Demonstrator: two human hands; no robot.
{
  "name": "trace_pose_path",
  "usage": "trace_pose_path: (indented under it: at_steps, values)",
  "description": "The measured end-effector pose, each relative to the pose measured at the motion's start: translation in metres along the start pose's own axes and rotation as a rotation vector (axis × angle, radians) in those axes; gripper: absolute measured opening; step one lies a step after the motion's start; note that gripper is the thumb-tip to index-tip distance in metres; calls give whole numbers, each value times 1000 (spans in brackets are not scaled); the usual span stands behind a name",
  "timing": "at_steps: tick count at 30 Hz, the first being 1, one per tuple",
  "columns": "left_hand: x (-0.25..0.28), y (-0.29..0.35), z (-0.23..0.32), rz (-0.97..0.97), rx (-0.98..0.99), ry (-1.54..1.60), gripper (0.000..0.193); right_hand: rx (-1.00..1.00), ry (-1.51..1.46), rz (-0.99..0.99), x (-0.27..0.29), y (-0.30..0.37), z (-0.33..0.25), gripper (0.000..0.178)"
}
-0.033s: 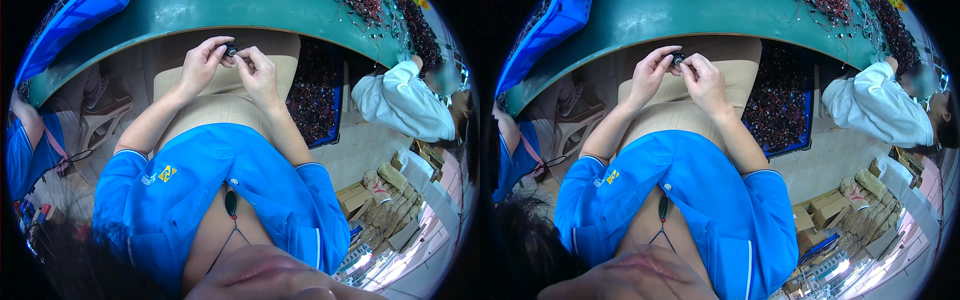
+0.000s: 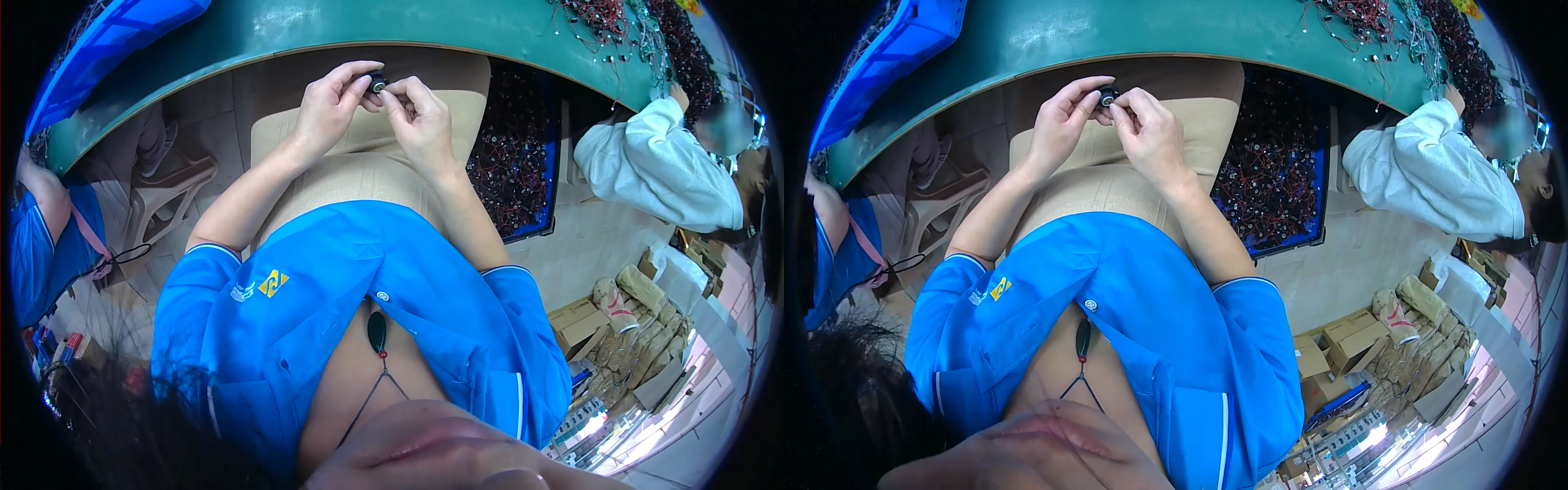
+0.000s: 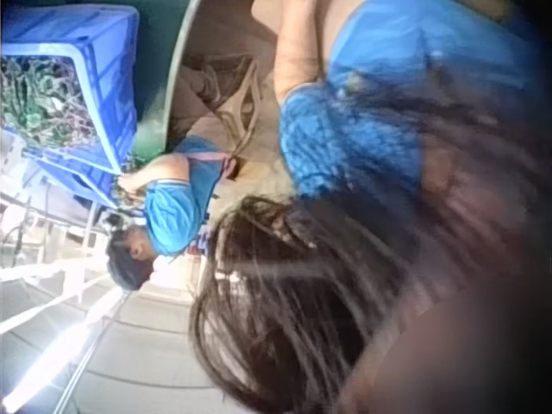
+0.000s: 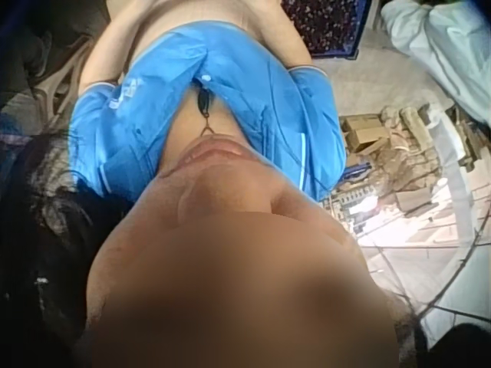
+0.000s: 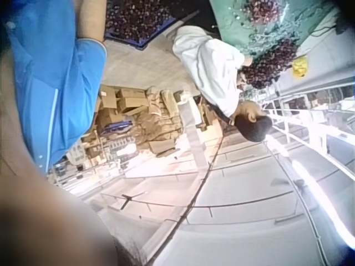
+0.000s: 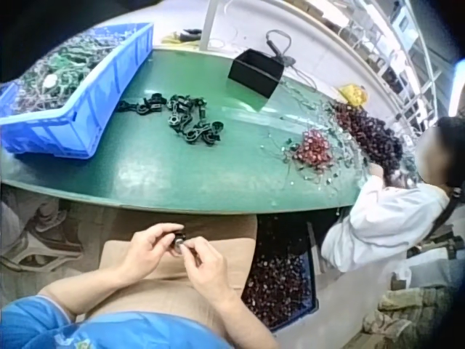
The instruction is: Assembling or inspecting small black electronic components at a workbench.
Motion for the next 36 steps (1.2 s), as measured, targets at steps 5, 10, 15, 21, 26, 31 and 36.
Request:
trace_pose_path:
  at_steps: [5, 10, 15, 21, 26, 31, 36]
  values:
    - [-3, 4, -1, -18, 35, -3, 26, 16, 55, 6, -3, 4, 4, 3]
    - [-5, 3, -2, -44, 39, 15, 27, 43, 144, 28, -1, 5, 4, 4]
    - [-3, 1, -5, -57, 34, 49, 29, 128, 282, 77, 1, 3, 0, 5]
    - [-1, -1, -8, -54, 19, -11, 28, 198, 440, 95, 1, 2, -1, 7]
    - [-2, 0, -14, -18, -88, -89, 25, 83, 347, 47, -4, 5, 4, 7]
    - [-1, 2, -16, 10, -122, -158, 21, 14, 247, -13, -8, 9, 10, 9]
    - [2, 4, -19, 39, -82, -178, 19, 1, 228, -83, -7, 10, 9, 16]
Point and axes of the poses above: each hand's wrist, its own y-axis away from the middle knuckle, its own x-axis out of the back of the hand, z = x × y, the point moved 1 cm from there along -y, towards the middle knuckle, and after that the axes turned 9 degrees about y, right-handed, at the moved point
